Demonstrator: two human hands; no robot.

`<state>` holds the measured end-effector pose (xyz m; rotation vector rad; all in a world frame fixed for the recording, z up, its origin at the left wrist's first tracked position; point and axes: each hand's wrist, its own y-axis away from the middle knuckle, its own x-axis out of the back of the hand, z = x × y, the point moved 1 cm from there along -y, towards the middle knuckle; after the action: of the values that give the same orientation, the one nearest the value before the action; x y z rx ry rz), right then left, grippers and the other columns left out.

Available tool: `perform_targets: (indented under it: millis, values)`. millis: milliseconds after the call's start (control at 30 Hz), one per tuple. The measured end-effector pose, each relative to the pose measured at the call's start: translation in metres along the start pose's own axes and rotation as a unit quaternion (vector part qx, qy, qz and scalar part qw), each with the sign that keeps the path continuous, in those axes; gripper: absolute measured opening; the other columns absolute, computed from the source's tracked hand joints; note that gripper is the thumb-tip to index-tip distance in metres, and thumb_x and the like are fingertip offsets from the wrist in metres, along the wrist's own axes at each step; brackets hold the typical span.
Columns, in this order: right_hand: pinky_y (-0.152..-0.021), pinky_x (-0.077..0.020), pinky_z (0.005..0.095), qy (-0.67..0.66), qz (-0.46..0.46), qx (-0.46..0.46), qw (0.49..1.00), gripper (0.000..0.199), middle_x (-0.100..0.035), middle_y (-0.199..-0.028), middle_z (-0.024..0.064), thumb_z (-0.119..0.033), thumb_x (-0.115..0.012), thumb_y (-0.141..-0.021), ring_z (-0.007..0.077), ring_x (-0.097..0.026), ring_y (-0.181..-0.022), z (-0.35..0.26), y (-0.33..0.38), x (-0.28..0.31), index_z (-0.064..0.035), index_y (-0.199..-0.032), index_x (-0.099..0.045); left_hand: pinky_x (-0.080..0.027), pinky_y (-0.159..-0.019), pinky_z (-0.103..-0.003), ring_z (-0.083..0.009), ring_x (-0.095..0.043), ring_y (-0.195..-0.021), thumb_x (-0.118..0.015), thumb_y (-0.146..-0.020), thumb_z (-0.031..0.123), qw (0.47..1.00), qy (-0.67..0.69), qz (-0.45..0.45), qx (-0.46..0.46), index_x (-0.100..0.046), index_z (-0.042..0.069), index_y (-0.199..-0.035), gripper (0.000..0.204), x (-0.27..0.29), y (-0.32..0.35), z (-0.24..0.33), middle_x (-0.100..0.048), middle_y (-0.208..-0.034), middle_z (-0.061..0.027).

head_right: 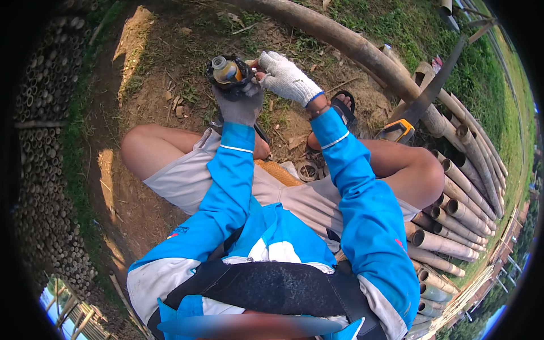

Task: The person sits on the ground and uses a hand saw to cut a long bamboo pole into shorter sections. They wipe the saw blade with a cloth, adjust the bamboo, and continue sawing through the pole.

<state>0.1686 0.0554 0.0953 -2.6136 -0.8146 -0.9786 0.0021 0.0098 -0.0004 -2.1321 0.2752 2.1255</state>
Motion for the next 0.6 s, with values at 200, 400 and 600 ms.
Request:
perform_targets:
  millis: [200, 400, 600]
  values:
    - [-0.101, -0.0535, 0.0446, -0.1, -0.013, -0.006, 0.995, 0.035, -0.067, -0.118, 0.0174, -0.016, -0.066, -0.101, 0.0348, -0.066, -0.114, -0.015, 0.001, 0.002, -0.0074, -0.135, -0.066, -0.058, -0.062, -0.039, -0.0285, -0.071, -0.09, -0.044, -0.104, 0.071, 0.985, -0.007, 0.143, -0.098, -0.063, 0.011, -0.136, 0.071, -0.035, 0.002, -0.003, -0.072, -0.12, -0.0141]
    - [-0.094, -0.0536, 0.0339, -0.234, -0.059, -0.014, 0.97, 0.028, -0.066, -0.11, 0.0047, -0.023, -0.064, -0.107, 0.0176, -0.064, -0.103, -0.014, 0.014, 0.035, -0.0068, -0.13, -0.065, -0.053, -0.067, -0.039, -0.0241, -0.064, -0.082, -0.049, -0.103, 0.07, 0.985, 0.009, 0.149, -0.092, -0.065, 0.01, -0.131, 0.068, -0.029, 0.008, -0.004, -0.07, -0.106, -0.0102]
    - [-0.078, -0.0469, 0.0278, -0.602, -0.176, 0.073, 0.776, 0.025, -0.062, -0.106, 0.0024, -0.024, -0.066, -0.105, 0.0107, -0.055, -0.09, -0.017, 0.022, 0.055, -0.0044, -0.122, -0.064, -0.048, -0.066, -0.037, -0.0199, -0.055, -0.077, -0.054, -0.104, 0.065, 0.995, 0.079, 0.041, -0.047, -0.066, 0.009, -0.127, 0.062, -0.024, 0.009, -0.007, -0.064, -0.096, -0.0063]
